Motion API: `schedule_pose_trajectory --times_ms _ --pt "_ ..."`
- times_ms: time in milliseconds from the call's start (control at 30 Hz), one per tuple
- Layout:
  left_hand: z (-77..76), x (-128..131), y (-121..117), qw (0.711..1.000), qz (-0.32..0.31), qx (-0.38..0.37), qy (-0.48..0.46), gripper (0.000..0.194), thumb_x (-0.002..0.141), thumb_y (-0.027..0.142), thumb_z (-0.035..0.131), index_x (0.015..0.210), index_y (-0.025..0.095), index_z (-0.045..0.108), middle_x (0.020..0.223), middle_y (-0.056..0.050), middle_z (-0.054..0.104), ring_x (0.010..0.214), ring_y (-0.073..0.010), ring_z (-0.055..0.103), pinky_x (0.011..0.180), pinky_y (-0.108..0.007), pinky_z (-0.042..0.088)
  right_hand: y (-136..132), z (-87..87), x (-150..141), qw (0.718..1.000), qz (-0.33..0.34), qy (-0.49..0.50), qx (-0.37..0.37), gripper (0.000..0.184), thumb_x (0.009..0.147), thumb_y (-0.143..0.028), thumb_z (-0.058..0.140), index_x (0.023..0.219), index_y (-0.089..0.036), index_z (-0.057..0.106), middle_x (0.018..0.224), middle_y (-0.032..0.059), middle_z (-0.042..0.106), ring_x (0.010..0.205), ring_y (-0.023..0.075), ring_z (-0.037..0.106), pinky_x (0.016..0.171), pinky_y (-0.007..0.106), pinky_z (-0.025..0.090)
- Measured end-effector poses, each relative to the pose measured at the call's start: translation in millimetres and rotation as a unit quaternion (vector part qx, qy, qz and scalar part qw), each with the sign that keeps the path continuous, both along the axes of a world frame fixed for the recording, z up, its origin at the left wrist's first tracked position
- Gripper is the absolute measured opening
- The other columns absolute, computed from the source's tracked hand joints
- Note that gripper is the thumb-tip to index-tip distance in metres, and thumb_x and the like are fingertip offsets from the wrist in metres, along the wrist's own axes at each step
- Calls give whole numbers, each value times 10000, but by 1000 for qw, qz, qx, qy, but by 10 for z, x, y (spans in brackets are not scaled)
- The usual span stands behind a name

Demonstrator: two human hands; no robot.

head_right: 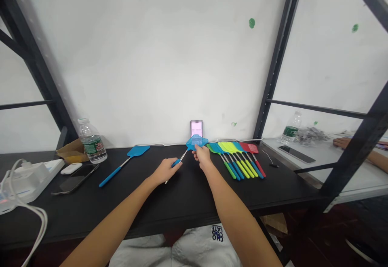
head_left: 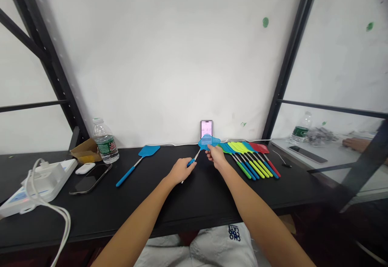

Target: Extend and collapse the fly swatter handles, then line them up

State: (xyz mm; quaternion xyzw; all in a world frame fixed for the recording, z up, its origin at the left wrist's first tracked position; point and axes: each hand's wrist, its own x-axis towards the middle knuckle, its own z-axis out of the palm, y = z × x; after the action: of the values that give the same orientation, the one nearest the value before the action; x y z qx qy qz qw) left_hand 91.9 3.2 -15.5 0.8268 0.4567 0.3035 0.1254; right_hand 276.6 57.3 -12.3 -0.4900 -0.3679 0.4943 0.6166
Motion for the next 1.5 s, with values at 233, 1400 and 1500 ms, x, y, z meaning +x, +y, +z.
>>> schedule_pose_trajectory --times_ms 233,1400,1500 --pt "11 -15 -16 1000 9 -2 1 366 893 452 394 649 192 475 625 9 517 610 -137 479 589 -241 313 0 -7 28 999 6 -23 38 230 776 -254 632 671 -186 439 512 -18 518 380 65 415 331 169 261" --pt "-129 -14 -27 993 97 50 43 334 941 427 352 763 207 530 675 -36 590 632 -175 562 572 -256 266 -26 -80 3 985 120 -25 119 351 704 -388 697 639 -187 418 461 -71 408 363 30 296 367 173 195" --pt "-131 -15 -24 993 100 46 44 338 942 428 349 766 207 533 676 -37 591 634 -176 565 572 -257 267 -24 -86 5 985 123 -26 118 352 705 -383 700 632 -185 418 459 -69 406 358 29 290 363 174 188"
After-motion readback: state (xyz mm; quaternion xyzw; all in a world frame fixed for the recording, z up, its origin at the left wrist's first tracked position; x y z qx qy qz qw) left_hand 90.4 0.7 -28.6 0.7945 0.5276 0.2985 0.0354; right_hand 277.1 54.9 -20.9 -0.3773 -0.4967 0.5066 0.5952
